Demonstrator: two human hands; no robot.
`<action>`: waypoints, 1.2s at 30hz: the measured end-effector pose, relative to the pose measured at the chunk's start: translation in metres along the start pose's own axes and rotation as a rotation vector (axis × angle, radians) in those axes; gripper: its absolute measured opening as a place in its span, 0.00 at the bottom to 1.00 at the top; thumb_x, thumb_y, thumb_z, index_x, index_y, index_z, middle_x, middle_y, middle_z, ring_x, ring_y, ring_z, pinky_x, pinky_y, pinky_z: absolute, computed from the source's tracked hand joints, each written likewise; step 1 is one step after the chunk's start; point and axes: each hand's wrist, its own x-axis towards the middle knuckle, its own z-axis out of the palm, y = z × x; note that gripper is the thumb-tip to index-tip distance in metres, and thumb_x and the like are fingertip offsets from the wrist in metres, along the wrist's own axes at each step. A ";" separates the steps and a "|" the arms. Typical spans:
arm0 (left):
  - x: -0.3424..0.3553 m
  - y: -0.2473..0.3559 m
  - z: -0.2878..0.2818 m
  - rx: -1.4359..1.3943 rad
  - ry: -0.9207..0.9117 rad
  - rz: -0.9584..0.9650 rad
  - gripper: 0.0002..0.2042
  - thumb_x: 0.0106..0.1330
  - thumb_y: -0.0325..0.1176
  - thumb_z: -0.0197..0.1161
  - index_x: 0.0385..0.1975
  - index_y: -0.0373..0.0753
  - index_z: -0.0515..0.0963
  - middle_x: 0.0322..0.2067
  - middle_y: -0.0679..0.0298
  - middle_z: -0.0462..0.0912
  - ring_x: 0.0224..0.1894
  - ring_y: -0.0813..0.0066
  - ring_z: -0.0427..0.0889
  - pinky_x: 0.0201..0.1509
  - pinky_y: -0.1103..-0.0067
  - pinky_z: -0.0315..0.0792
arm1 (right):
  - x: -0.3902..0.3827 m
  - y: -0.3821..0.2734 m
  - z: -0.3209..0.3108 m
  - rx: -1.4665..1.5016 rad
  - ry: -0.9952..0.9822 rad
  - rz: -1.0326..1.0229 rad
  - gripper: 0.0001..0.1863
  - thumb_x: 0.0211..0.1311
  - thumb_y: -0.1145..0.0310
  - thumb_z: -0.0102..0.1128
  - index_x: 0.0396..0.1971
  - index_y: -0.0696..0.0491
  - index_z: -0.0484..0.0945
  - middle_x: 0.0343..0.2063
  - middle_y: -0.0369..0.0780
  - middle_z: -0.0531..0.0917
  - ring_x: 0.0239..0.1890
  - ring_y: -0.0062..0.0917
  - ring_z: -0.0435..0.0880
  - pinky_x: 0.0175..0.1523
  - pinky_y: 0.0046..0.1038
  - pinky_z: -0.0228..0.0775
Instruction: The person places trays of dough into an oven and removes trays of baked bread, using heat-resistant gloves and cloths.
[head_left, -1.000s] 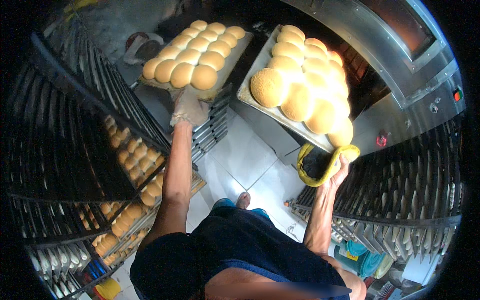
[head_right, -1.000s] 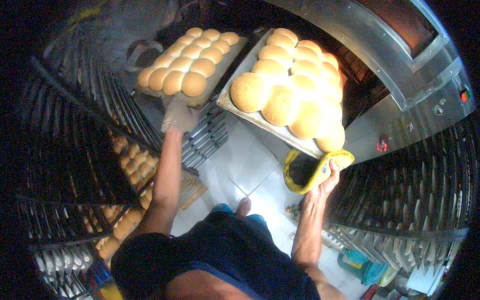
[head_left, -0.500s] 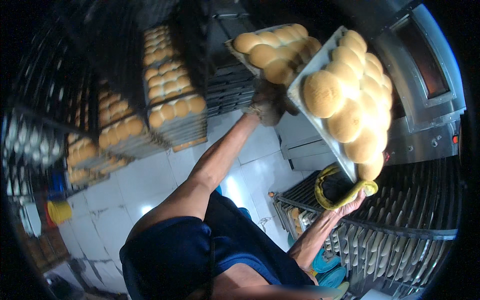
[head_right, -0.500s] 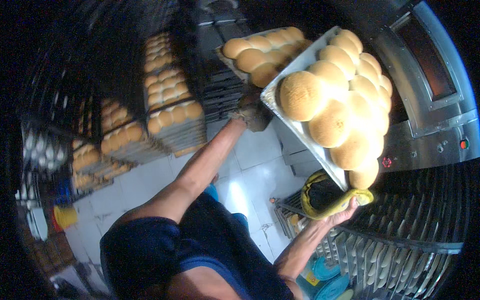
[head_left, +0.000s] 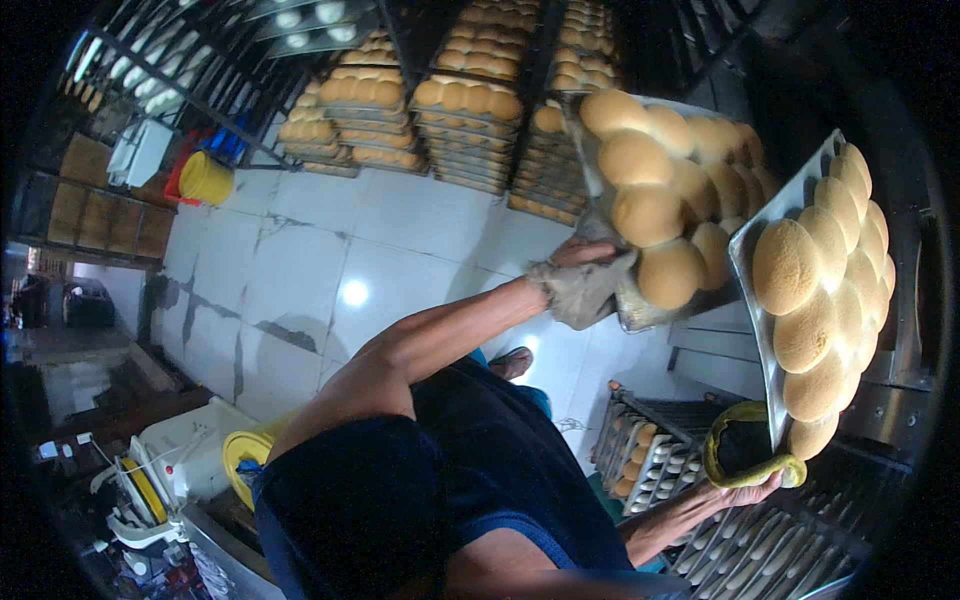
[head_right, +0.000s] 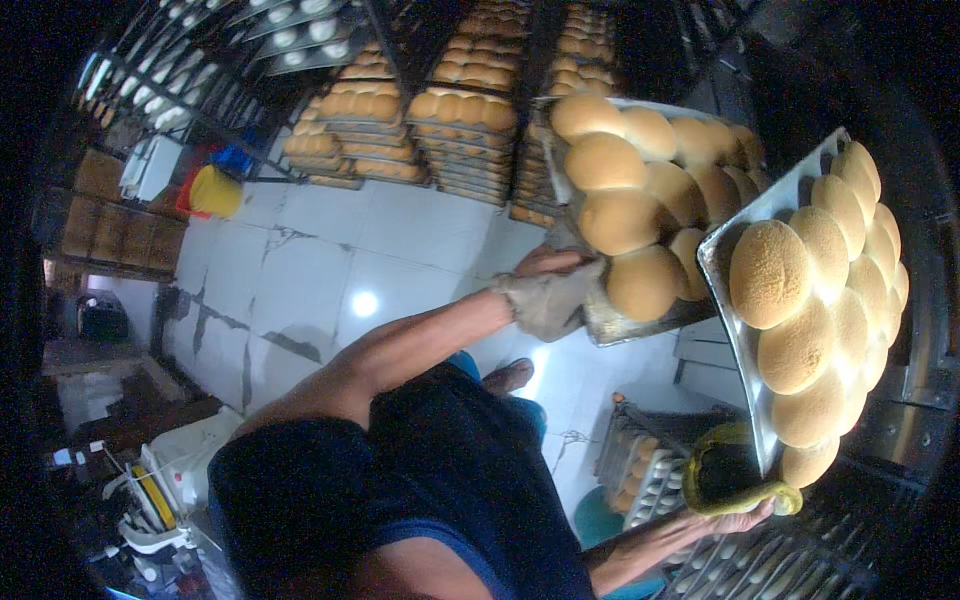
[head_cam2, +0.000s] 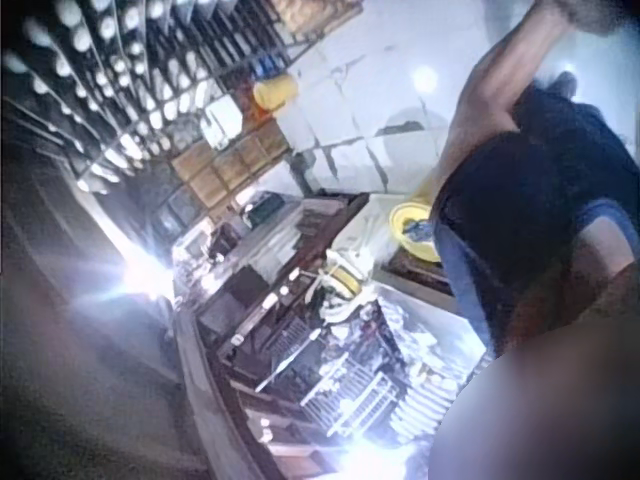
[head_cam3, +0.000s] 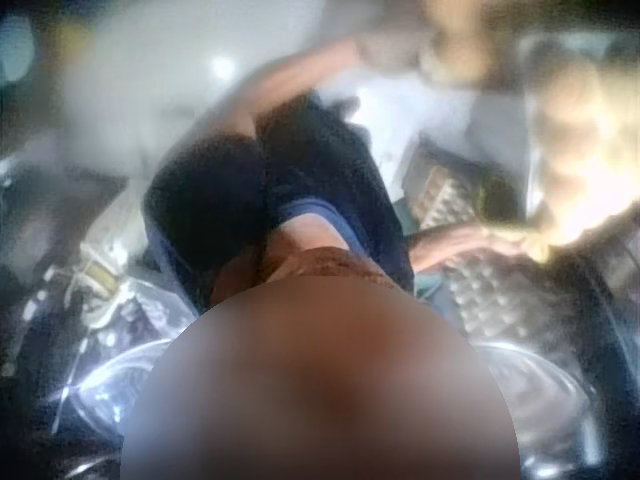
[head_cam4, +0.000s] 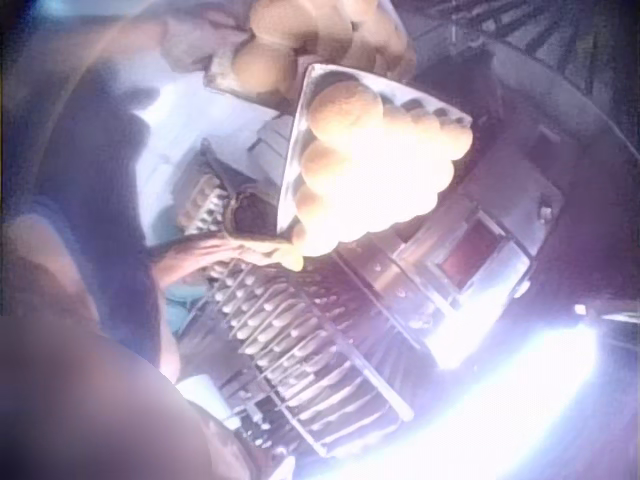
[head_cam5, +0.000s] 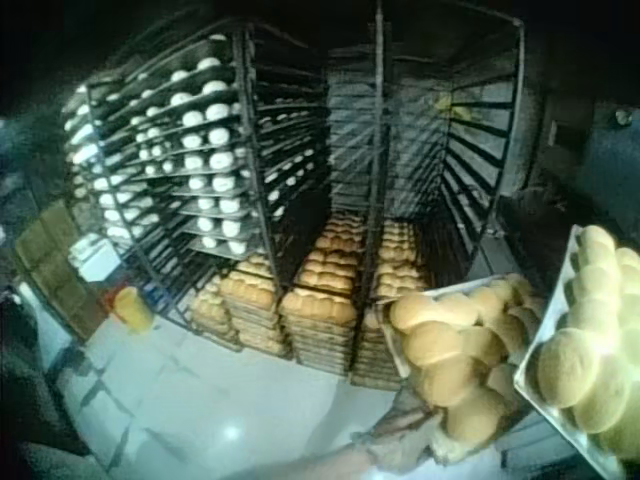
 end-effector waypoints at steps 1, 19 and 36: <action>-0.034 0.004 -0.015 0.189 -0.009 0.079 0.28 0.53 0.41 0.60 0.53 0.34 0.66 0.38 0.54 0.77 0.42 0.58 0.76 0.46 0.66 0.71 | -0.017 0.005 0.001 -0.010 -0.007 0.016 0.24 0.50 0.62 0.61 0.48 0.56 0.75 0.45 0.49 0.79 0.47 0.39 0.79 0.55 0.46 0.71; -0.504 0.252 -0.266 1.590 0.412 -0.945 0.19 0.54 0.33 0.58 0.46 0.35 0.74 0.42 0.51 0.79 0.45 0.56 0.78 0.54 0.66 0.70 | -0.329 0.213 0.085 -0.209 -0.248 0.484 0.29 0.50 0.63 0.60 0.54 0.52 0.67 0.43 0.46 0.78 0.42 0.36 0.80 0.49 0.37 0.77; -0.735 0.290 -0.614 2.704 0.907 -0.175 0.17 0.60 0.37 0.59 0.37 0.26 0.74 0.33 0.50 0.80 0.29 0.56 0.82 0.34 0.69 0.80 | -0.703 0.648 0.235 -0.318 -0.249 1.040 0.24 0.49 0.66 0.59 0.49 0.52 0.70 0.43 0.42 0.78 0.44 0.35 0.78 0.53 0.38 0.72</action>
